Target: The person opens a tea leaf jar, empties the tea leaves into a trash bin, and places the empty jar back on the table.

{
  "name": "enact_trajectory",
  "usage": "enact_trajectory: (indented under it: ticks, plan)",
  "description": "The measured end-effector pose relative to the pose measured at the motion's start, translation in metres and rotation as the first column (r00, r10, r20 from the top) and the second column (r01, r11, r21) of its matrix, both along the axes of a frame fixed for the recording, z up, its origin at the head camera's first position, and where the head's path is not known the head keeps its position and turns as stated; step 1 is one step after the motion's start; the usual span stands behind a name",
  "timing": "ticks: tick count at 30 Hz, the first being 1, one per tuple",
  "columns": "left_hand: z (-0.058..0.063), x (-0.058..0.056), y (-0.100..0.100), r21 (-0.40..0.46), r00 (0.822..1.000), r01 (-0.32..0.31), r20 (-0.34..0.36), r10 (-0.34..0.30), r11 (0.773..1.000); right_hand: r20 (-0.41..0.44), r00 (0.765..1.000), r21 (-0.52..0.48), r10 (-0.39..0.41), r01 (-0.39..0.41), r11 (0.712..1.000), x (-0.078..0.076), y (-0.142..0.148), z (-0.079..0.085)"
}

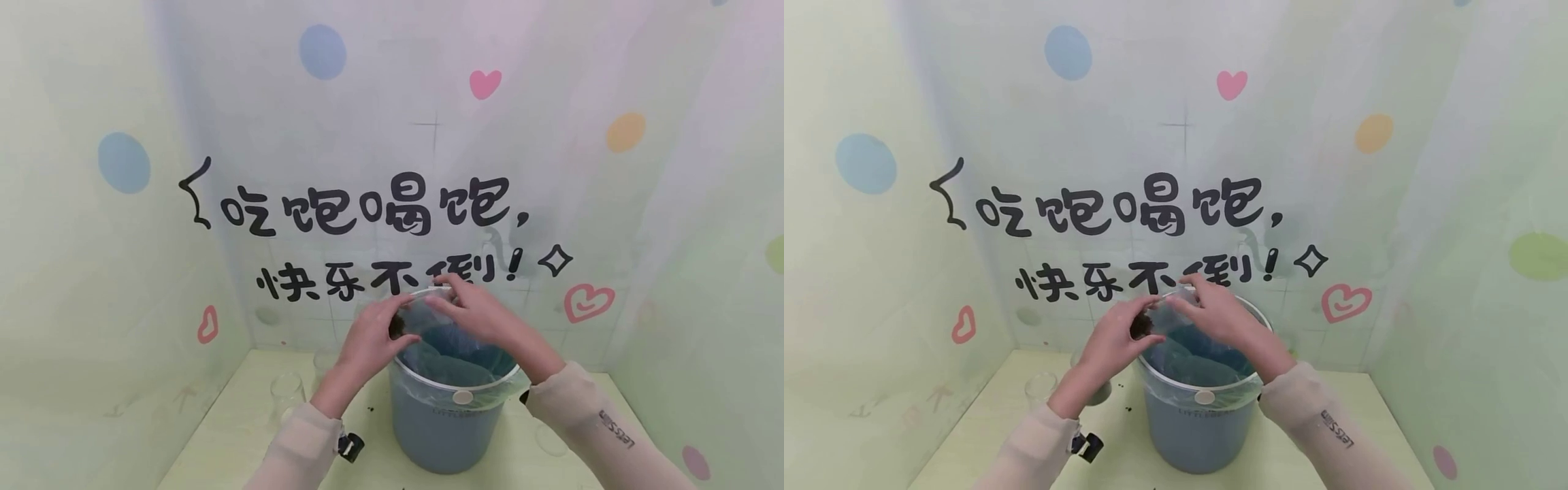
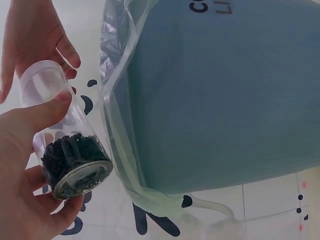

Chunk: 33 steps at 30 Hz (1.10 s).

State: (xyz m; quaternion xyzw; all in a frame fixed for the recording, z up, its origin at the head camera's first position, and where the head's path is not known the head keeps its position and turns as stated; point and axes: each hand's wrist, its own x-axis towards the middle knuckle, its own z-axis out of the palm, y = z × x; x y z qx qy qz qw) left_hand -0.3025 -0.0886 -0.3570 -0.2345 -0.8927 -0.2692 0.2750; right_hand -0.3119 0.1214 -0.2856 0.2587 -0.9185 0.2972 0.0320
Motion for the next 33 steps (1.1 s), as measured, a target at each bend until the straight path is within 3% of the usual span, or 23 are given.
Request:
enact_trajectory:
  ticks: [6, 12, 16, 24, 33]
  plan:
    - [-0.0008, -0.0002, 0.0017, -0.007, 0.999, -0.017, -0.052, 0.017, 1.000, 0.073, 0.993, 0.000, -0.095, 0.095, 0.995, -0.0004, -0.0021, 0.0027]
    - [-0.0010, 0.0003, 0.0015, 0.002, 0.999, -0.024, -0.040, 0.024, 1.000, 0.116, 0.990, -0.054, -0.082, 0.088, 0.995, 0.0000, -0.0007, 0.0030]
    - [-0.0016, 0.0001, 0.0010, 0.006, 0.999, -0.022, -0.023, 0.022, 1.000, 0.125, 0.992, -0.114, -0.021, 0.035, 0.993, 0.0025, 0.0008, 0.0036]
    - [-0.0036, 0.0006, -0.0011, 0.018, 0.999, -0.037, 0.021, 0.036, 0.999, 0.022, 0.992, -0.127, 0.124, -0.121, 0.985, 0.0041, 0.0052, 0.0039]
    - [-0.0032, 0.0023, -0.0017, 0.020, 0.999, -0.037, 0.009, 0.037, 0.999, 0.199, 0.980, -0.193, 0.010, 0.029, 0.981, 0.0061, 0.0017, 0.0045]
